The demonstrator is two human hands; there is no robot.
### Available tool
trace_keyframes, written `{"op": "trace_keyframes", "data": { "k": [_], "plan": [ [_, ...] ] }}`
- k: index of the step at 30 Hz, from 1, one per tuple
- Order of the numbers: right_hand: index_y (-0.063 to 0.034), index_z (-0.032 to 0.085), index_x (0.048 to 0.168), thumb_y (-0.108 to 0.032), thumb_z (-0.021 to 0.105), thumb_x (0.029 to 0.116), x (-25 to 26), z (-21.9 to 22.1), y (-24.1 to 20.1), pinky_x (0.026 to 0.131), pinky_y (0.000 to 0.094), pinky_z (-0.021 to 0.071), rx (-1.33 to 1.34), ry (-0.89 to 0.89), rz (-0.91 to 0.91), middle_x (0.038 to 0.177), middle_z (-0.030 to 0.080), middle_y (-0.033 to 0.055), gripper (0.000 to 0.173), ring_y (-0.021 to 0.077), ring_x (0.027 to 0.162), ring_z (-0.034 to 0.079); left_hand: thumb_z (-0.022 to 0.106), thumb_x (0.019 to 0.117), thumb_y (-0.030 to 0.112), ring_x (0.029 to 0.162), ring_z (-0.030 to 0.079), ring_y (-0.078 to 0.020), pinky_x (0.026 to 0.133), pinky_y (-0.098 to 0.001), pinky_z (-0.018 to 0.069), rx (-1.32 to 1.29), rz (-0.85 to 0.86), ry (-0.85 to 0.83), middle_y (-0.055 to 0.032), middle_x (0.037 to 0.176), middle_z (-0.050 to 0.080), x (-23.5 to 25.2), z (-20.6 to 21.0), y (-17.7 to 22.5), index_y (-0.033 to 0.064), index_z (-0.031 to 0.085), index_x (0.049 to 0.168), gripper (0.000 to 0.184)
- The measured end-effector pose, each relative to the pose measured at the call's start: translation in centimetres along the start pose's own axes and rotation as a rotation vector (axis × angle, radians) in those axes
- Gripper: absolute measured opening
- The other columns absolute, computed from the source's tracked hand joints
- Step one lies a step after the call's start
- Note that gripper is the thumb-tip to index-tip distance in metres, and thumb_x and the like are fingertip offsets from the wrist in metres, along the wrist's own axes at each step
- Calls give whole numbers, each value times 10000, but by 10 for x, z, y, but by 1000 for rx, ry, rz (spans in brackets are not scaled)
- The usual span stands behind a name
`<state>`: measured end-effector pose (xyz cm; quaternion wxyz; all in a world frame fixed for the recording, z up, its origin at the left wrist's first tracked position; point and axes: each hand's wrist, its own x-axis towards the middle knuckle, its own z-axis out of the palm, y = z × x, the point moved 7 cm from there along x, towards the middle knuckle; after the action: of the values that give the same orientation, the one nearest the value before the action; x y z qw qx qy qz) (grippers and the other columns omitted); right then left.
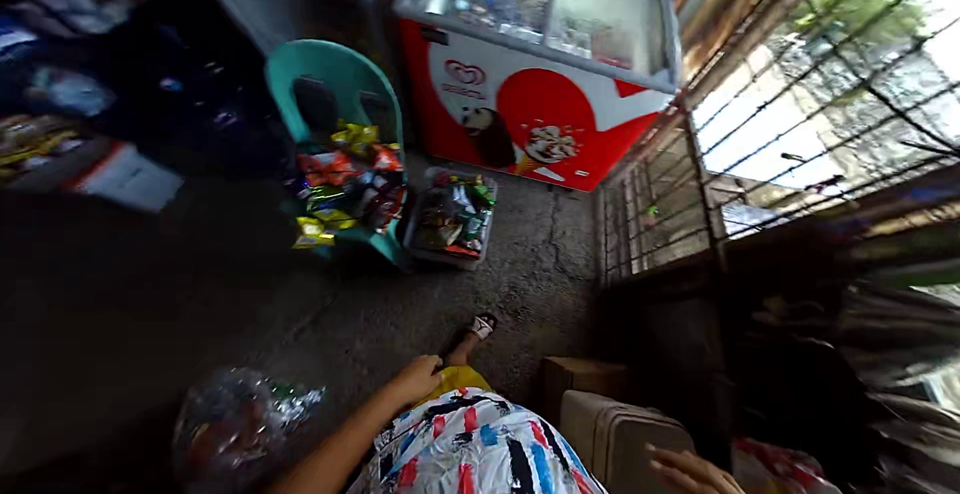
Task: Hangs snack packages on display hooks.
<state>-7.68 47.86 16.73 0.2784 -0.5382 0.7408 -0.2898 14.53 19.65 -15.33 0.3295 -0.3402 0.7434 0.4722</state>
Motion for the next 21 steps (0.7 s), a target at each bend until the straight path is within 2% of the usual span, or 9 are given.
{"op": "trace_keyframes", "data": {
  "k": [4, 8, 11, 13, 15, 18, 21],
  "plan": [
    [-13, 689, 1281, -184, 649, 995, 89, 49, -12, 1087, 505, 489, -24, -9, -41, 1351, 666, 162, 335, 282, 1270, 630, 499, 1078, 213, 1355, 503, -433, 1170, -550, 346, -31, 68, -6, -309, 1401, 550, -12, -9, -34, -60, 540, 1405, 428],
    [-25, 696, 1265, -178, 654, 977, 166, 119, -12, 1077, 402, 523, 89, -141, -108, 1337, 677, 120, 329, 203, 1256, 640, 469, 1089, 212, 1319, 540, -429, 1152, -550, 366, -123, 62, 12, -308, 1348, 591, -15, -40, -96, -74, 577, 1357, 406],
    [-22, 687, 1283, -175, 666, 979, 224, 179, 1, 1067, 387, 527, 125, -236, 52, 1308, 685, 130, 341, 201, 1212, 660, 485, 1084, 220, 1335, 524, -418, 1157, -540, 364, -200, -15, 68, -297, 1371, 577, -25, -94, -152, -56, 564, 1377, 411],
    [-29, 657, 1333, -207, 645, 1002, 268, 219, 6, 1075, 408, 516, 102, -319, 202, 1318, 674, 153, 376, 237, 1206, 660, 513, 1072, 229, 1343, 516, -419, 1153, -554, 369, -247, -64, 139, -293, 1398, 557, -34, -134, -195, -46, 542, 1408, 435],
    [-51, 626, 1381, -236, 582, 1040, 310, 255, -1, 1096, 430, 493, 96, -438, 267, 1344, 656, 166, 390, 266, 1230, 645, 515, 1074, 243, 1344, 523, -417, 1148, -567, 381, -315, -122, 230, -285, 1423, 547, -51, -171, -240, -35, 513, 1439, 459],
    [-55, 599, 1412, -245, 540, 1059, 372, 290, -27, 1107, 478, 470, 78, -586, 218, 1348, 651, 184, 405, 299, 1241, 635, 522, 1075, 237, 1331, 538, -423, 1141, -564, 391, -407, -245, 383, -287, 1426, 547, -79, -219, -301, -44, 483, 1460, 478],
    [-55, 595, 1415, -254, 564, 1048, 427, 301, -44, 1102, 484, 474, 43, -620, 191, 1369, 631, 195, 419, 313, 1249, 628, 536, 1072, 220, 1335, 531, -430, 1143, -562, 387, -479, -330, 463, -297, 1419, 547, -94, -244, -342, -64, 481, 1451, 476]
  ]
}}
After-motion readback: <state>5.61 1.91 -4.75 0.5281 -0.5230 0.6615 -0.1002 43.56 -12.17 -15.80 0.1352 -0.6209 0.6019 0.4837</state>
